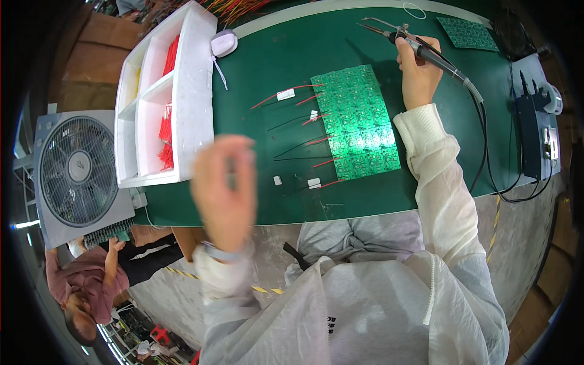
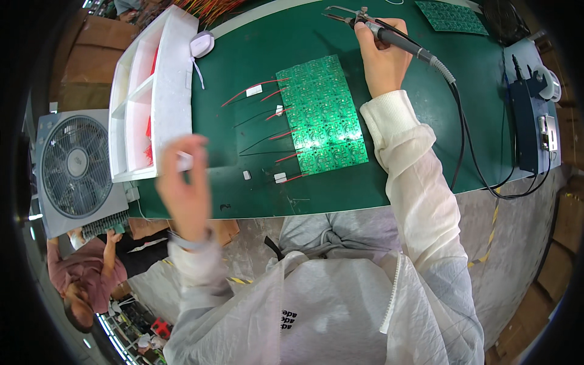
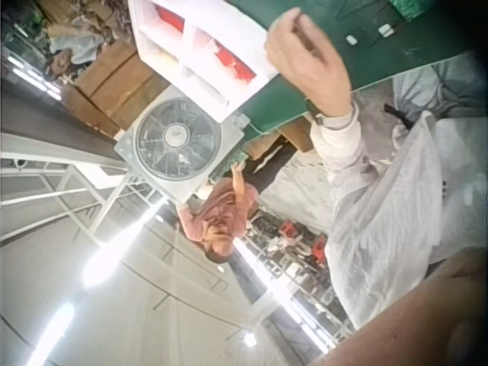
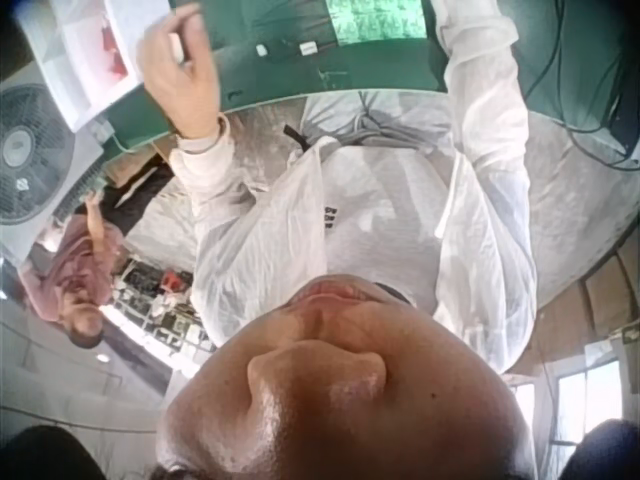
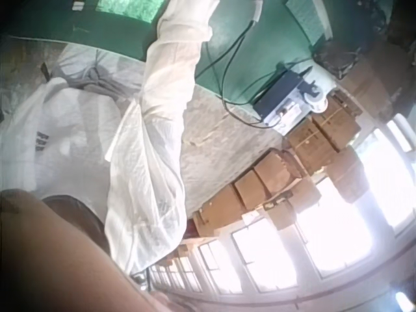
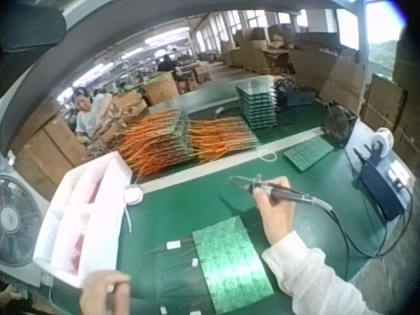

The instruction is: The person solders wires to a circuit board, repeatedly picking up wires from a styrofoam container and attaching them to the board using a soldering iron.

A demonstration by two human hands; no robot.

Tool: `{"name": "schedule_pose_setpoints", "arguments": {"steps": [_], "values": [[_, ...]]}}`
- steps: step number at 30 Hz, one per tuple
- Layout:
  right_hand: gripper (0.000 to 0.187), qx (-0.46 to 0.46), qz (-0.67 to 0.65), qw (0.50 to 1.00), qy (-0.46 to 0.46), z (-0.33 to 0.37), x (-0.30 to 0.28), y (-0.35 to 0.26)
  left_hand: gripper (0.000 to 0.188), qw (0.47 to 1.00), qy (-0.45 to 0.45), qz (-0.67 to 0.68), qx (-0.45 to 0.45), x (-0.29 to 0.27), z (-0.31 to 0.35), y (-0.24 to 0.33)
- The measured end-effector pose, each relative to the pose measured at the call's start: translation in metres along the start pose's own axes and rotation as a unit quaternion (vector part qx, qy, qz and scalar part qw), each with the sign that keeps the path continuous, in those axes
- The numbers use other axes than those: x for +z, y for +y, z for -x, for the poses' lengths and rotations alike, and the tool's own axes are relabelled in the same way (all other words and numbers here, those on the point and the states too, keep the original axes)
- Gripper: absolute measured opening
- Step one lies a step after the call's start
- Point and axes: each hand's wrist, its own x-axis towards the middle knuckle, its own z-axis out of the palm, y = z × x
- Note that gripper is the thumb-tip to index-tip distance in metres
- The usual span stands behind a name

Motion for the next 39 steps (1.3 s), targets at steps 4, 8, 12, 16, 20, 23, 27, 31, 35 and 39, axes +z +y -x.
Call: {"name": "schedule_pose_setpoints", "arguments": {"steps": [4,8,12,16,20,23,27,31,35,39], "values": [[0.024,-0.002,-0.021,1.000,0.019,0.000,0.001,-0.003,0.015,0.988,0.129,-0.087,0.011,-0.045,-0.107,-0.104],[0.025,-0.014,-0.029,0.999,0.014,-0.002,0.005,0.000,0.027,0.933,0.172,0.269,-0.166,-0.071,-0.204,-0.312],[0.026,-0.011,-0.046,0.998,0.030,-0.005,0.007,0.004,0.033,0.955,-0.080,-0.035,-0.285,-0.081,-0.249,-0.439],[0.026,-0.008,-0.043,0.999,0.031,-0.007,0.006,0.006,0.036,0.966,-0.204,-0.131,-0.092,-0.071,-0.257,-0.486],[0.026,-0.013,-0.003,0.999,0.040,-0.008,-0.001,0.003,0.035,0.953,-0.212,-0.154,-0.152,-0.026,-0.263,-0.478],[0.025,-0.014,-0.008,0.999,0.033,-0.008,0.004,0.003,0.034,0.955,-0.210,-0.159,-0.135,-0.056,-0.265,-0.498],[0.015,0.042,0.040,0.998,0.008,-0.003,0.008,-0.018,0.031,0.950,-0.217,-0.172,-0.142,-0.062,-0.270,-0.515],[0.016,-0.023,0.048,0.998,0.021,-0.005,0.008,-0.011,0.027,0.947,-0.209,-0.177,-0.168,-0.064,-0.279,-0.522],[0.016,0.010,0.033,0.999,0.006,-0.002,0.009,-0.018,0.026,0.954,-0.139,-0.203,-0.170,-0.071,-0.273,-0.526],[0.016,0.012,0.035,0.999,0.012,-0.002,0.008,-0.017,0.027,0.954,-0.102,-0.213,-0.185,-0.071,-0.271,-0.512]]}}
